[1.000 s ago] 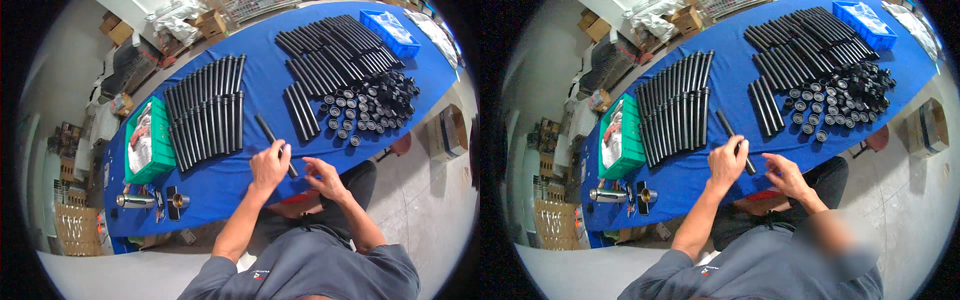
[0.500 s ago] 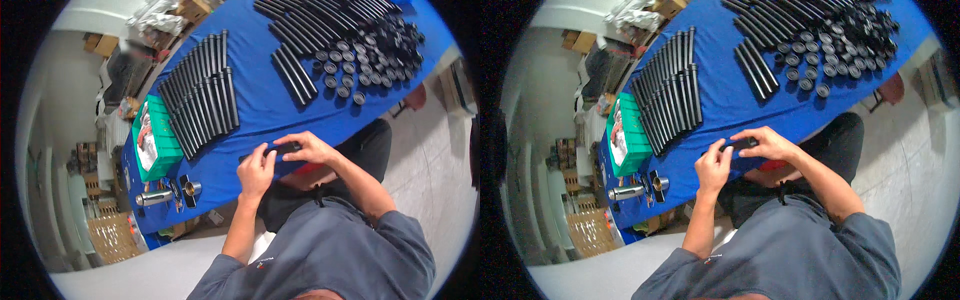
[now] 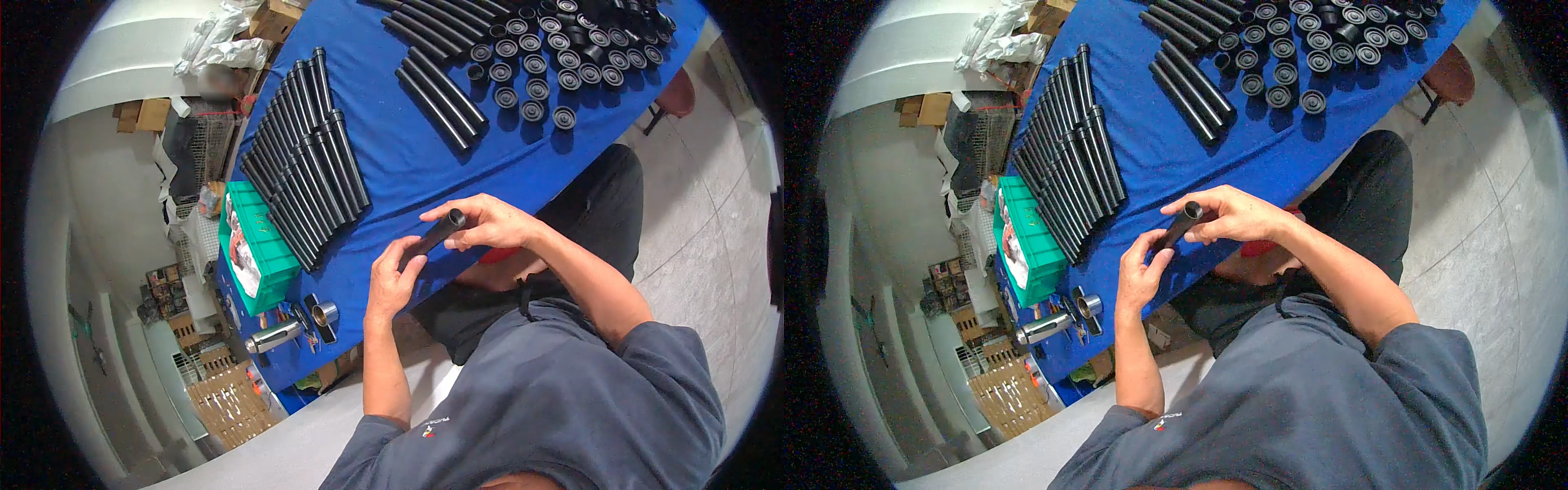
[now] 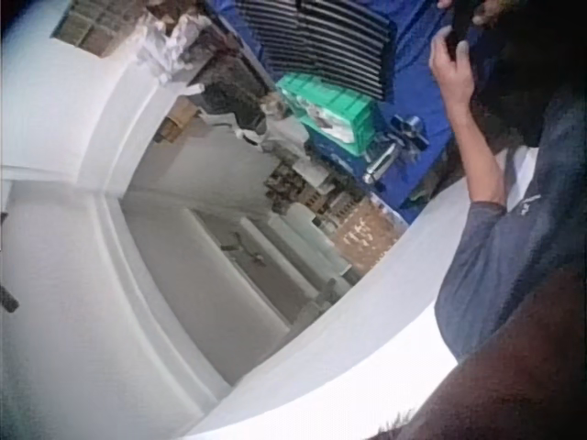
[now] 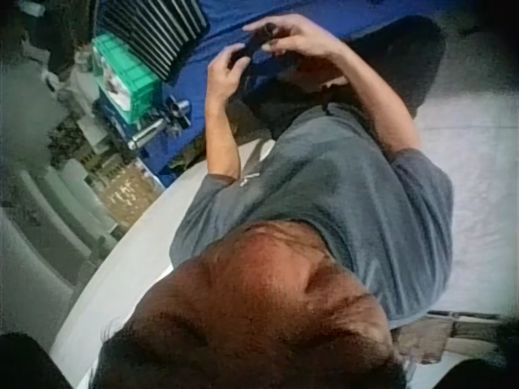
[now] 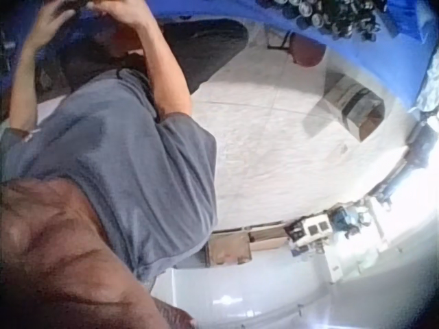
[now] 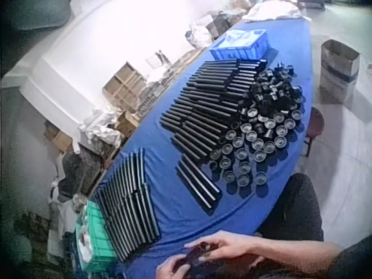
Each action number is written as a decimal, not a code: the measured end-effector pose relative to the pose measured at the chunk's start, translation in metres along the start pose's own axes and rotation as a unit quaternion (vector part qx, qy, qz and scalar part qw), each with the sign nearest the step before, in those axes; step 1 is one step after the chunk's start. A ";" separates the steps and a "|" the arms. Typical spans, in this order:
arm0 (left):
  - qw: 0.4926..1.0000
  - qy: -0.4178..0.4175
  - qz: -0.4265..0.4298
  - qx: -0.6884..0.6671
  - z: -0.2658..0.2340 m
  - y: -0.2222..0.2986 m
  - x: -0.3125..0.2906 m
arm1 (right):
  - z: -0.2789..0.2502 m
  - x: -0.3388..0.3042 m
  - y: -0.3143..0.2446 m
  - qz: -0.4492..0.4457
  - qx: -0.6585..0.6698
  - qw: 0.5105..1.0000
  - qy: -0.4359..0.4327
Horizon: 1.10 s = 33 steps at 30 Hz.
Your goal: The person assembles black plastic irrigation tubes and caps into units by hand on a table.
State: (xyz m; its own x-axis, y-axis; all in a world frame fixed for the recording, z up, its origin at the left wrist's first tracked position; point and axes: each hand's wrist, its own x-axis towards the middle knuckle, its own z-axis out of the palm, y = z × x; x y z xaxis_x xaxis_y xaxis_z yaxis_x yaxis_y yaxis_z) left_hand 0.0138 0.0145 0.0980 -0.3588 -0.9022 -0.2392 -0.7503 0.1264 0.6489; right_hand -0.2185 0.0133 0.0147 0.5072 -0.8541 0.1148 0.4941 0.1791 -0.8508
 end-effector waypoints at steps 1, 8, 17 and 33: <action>1.000 -0.002 0.000 0.003 -0.003 0.000 0.000 | 0.000 0.000 0.000 -0.002 0.002 1.000 0.002; 0.993 0.056 0.096 0.030 0.007 0.005 0.002 | 0.002 0.005 0.000 -0.012 -0.025 1.000 0.003; 0.850 0.171 0.060 -0.495 0.031 0.018 0.004 | 0.001 0.009 -0.006 -0.081 -0.213 0.974 0.003; 0.956 0.285 0.049 -0.041 0.047 -0.003 -0.025 | 0.001 0.006 0.001 0.002 0.007 1.000 -0.016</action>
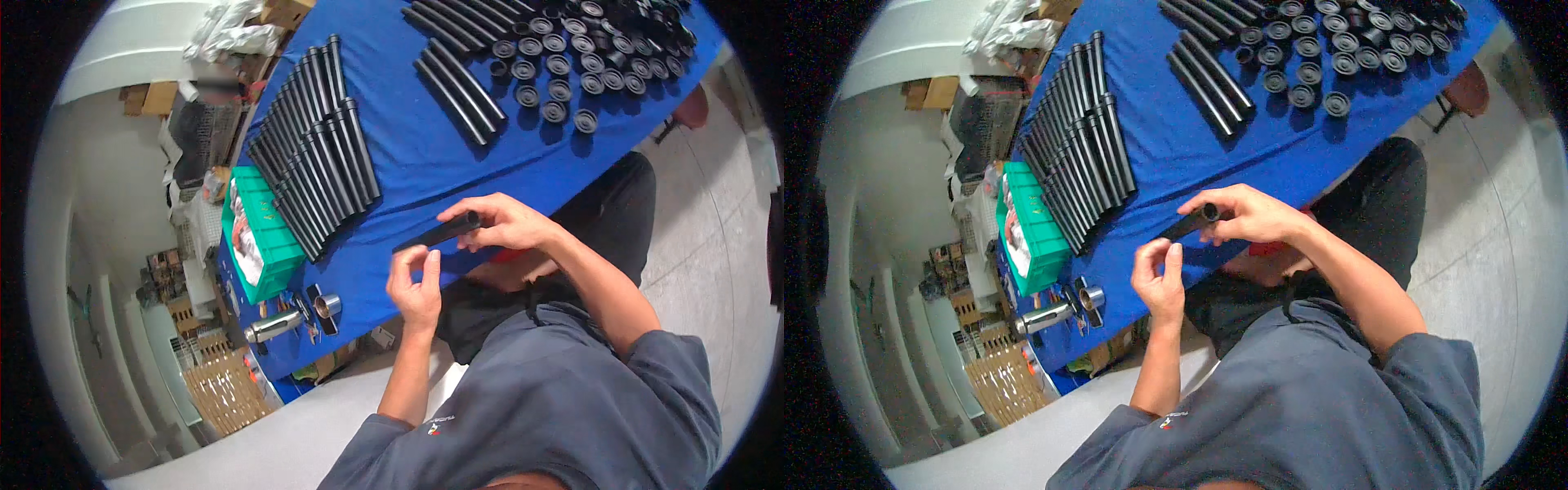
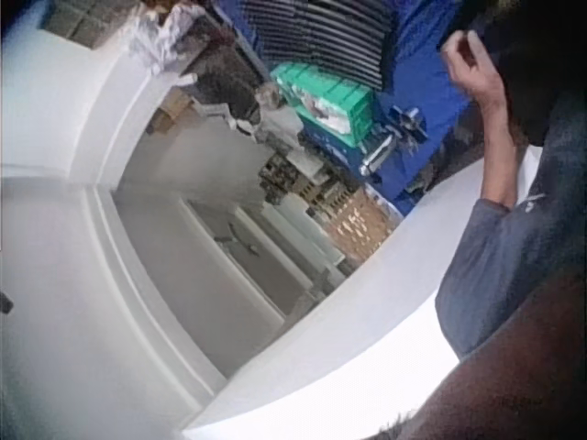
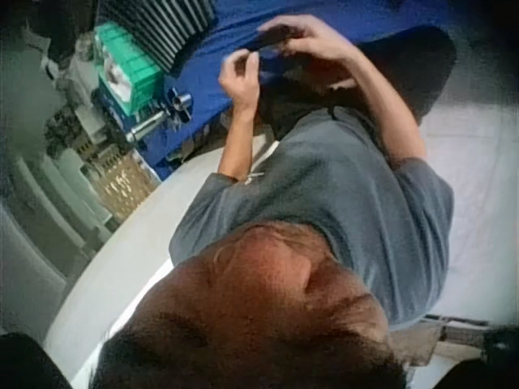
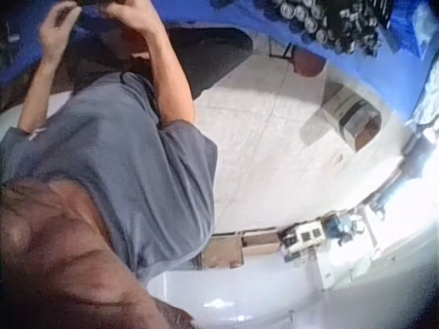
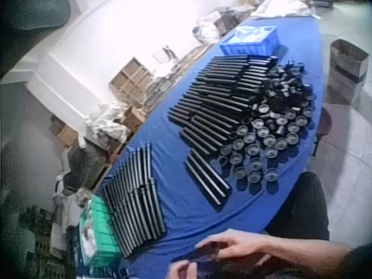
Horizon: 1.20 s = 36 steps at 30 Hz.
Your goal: The person assembles black plastic irrigation tubes and caps into units by hand on a table.
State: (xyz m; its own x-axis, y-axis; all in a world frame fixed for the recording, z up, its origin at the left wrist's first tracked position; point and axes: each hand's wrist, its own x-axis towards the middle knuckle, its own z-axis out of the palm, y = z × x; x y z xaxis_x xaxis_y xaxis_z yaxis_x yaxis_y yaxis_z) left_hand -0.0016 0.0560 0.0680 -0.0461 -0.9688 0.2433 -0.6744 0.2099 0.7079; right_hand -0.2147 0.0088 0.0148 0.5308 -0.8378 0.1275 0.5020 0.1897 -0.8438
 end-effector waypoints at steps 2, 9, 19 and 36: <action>0.988 0.004 0.119 0.094 0.003 0.021 0.022 | -0.001 -0.002 -0.002 0.007 0.011 1.000 0.010; 0.968 -0.126 0.149 0.157 0.008 -0.003 0.039 | 0.000 -0.002 -0.006 0.001 -0.054 0.998 0.029; 0.966 -0.034 0.221 0.127 0.004 0.011 0.026 | -0.002 -0.001 -0.002 -0.007 -0.020 0.998 0.061; 0.597 -0.191 -0.220 -0.747 0.046 -0.054 0.061 | 0.008 -0.030 -0.023 -0.099 -0.356 0.895 0.250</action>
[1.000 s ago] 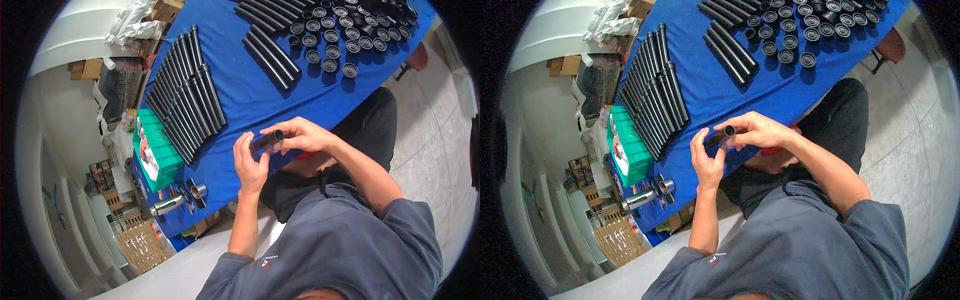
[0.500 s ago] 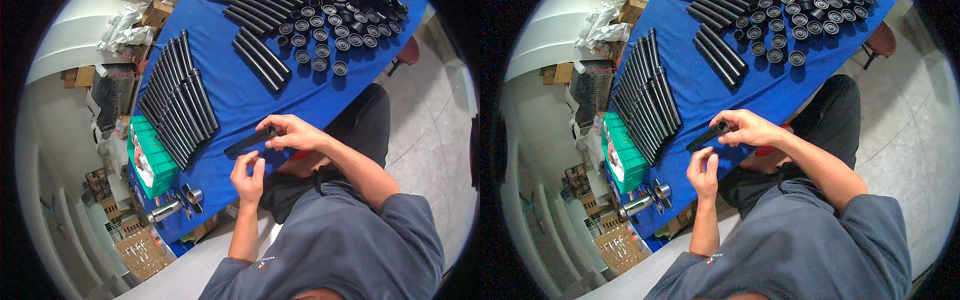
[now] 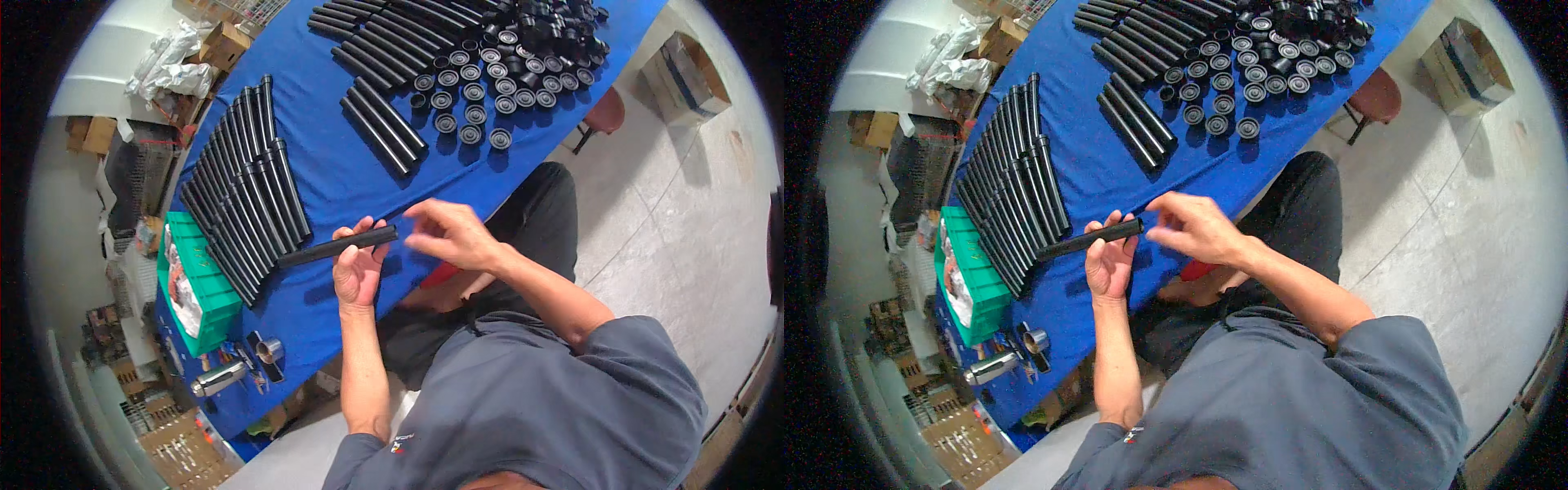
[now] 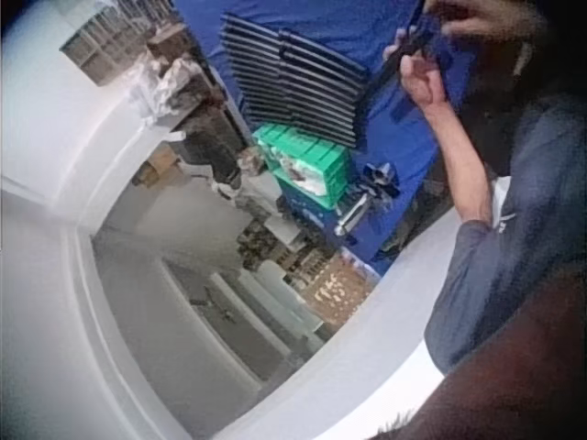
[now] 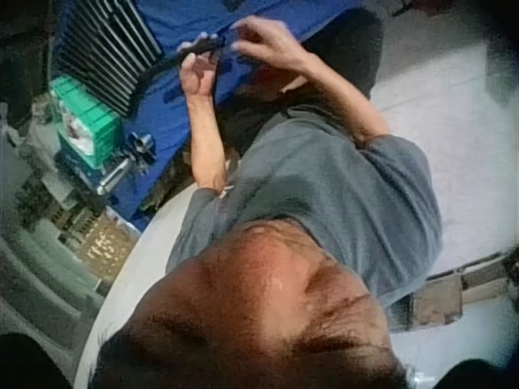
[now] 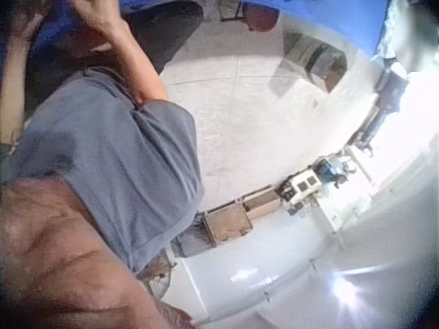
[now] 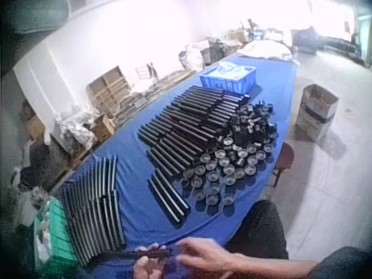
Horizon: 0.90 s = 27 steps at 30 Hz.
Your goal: The person assembles black plastic irrigation tubes and caps into units by hand on a table.
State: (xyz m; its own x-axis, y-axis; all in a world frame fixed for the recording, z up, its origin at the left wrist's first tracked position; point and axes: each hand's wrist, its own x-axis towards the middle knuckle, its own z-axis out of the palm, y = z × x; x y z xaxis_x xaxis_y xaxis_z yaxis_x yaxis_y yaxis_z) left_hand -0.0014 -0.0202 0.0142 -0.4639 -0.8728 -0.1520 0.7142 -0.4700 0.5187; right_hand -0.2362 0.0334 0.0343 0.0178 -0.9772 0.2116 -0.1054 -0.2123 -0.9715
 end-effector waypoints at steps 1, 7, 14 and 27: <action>0.999 -0.024 0.009 0.031 0.001 -0.004 0.003 | -0.014 -0.003 -0.001 -0.046 -0.090 0.993 0.062; 0.998 -0.043 0.019 0.041 0.001 -0.009 0.007 | -0.096 0.007 -0.007 -0.048 -0.437 0.870 0.224; 0.999 -0.022 0.034 0.004 -0.002 -0.009 -0.004 | -0.106 0.020 0.020 0.029 -0.494 0.857 0.144; 0.994 0.005 0.112 -0.008 -0.003 -0.015 0.002 | 0.003 0.033 0.006 0.075 0.021 0.992 -0.099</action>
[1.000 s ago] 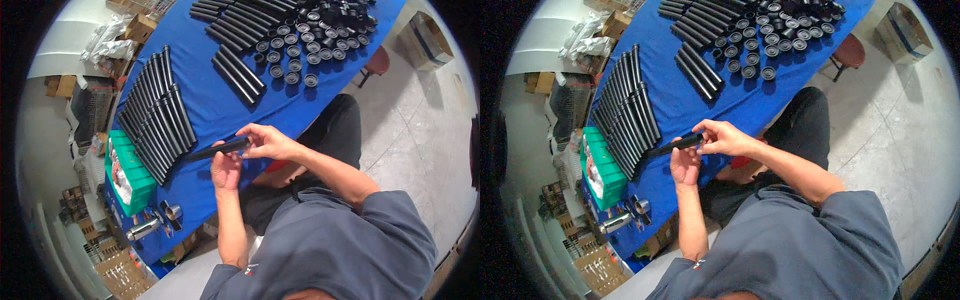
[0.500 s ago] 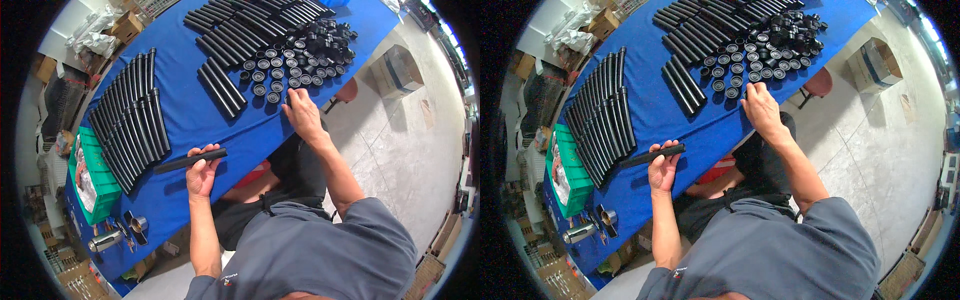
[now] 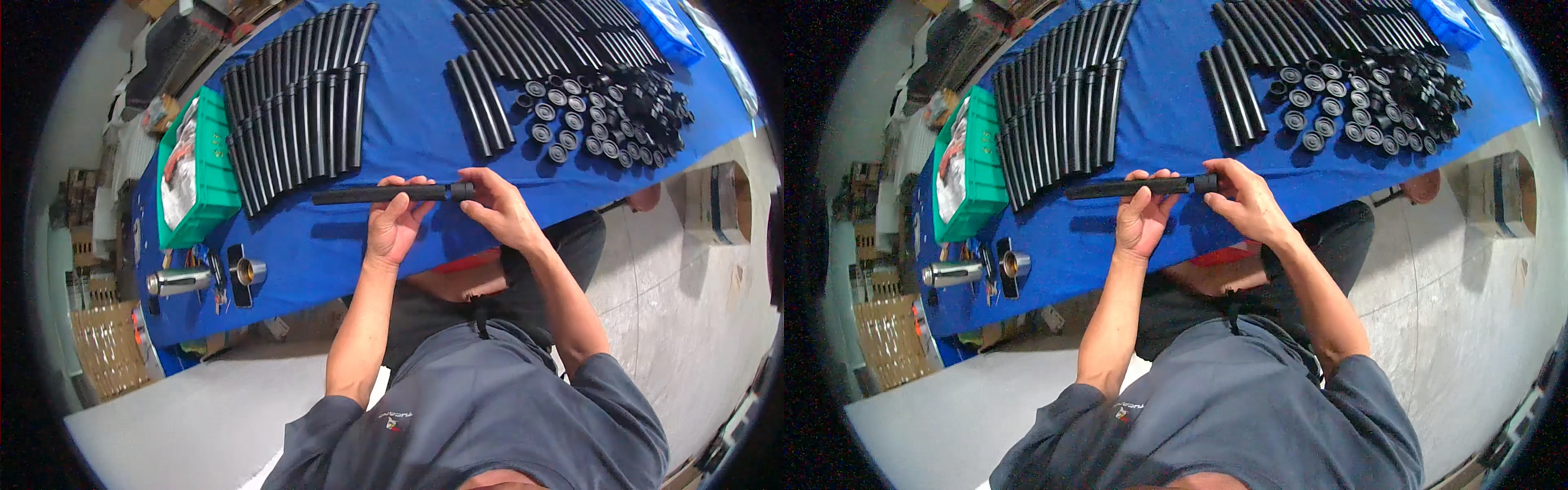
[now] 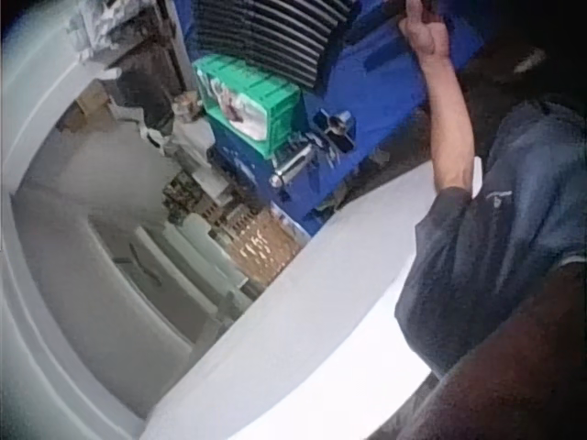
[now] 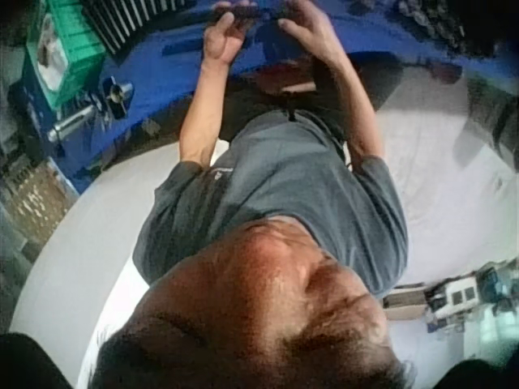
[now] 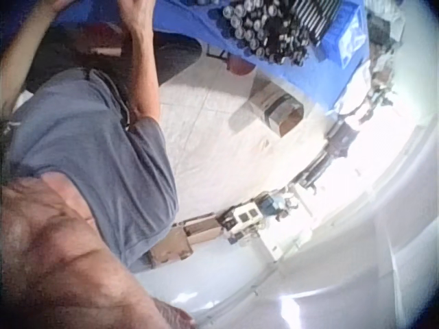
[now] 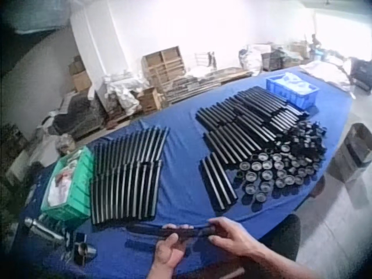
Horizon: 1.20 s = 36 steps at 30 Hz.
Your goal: The person assembles black plastic irrigation tubes and caps into units by hand on a table.
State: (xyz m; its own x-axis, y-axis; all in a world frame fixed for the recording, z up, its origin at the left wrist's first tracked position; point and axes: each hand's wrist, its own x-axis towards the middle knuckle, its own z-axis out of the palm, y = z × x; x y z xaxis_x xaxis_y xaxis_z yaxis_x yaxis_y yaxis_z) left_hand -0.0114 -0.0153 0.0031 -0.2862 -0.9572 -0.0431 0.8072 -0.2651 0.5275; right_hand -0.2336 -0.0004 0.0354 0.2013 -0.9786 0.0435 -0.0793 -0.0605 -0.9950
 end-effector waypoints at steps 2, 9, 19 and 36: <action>1.000 0.009 0.023 0.010 0.000 -0.002 -0.001 | 0.008 0.008 0.010 0.016 -0.013 0.999 -0.031; 0.999 0.013 0.041 0.029 0.007 -0.005 -0.004 | 0.017 0.005 0.010 0.007 0.080 0.996 -0.023; 0.997 0.026 0.040 0.064 0.011 -0.009 -0.007 | 0.017 0.008 0.008 -0.156 -0.139 0.978 0.002; 0.998 0.052 0.029 0.031 0.016 -0.012 -0.006 | 0.018 0.008 0.003 -0.190 -0.158 0.969 0.001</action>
State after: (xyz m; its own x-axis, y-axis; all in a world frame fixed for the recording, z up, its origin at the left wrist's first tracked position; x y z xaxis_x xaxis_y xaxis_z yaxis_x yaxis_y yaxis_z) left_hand -0.0277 -0.0044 0.0104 -0.1815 -0.9786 -0.0967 0.7862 -0.2035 0.5834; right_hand -0.2148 -0.0048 0.0308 0.2727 -0.8745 0.4011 -0.2955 -0.4729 -0.8301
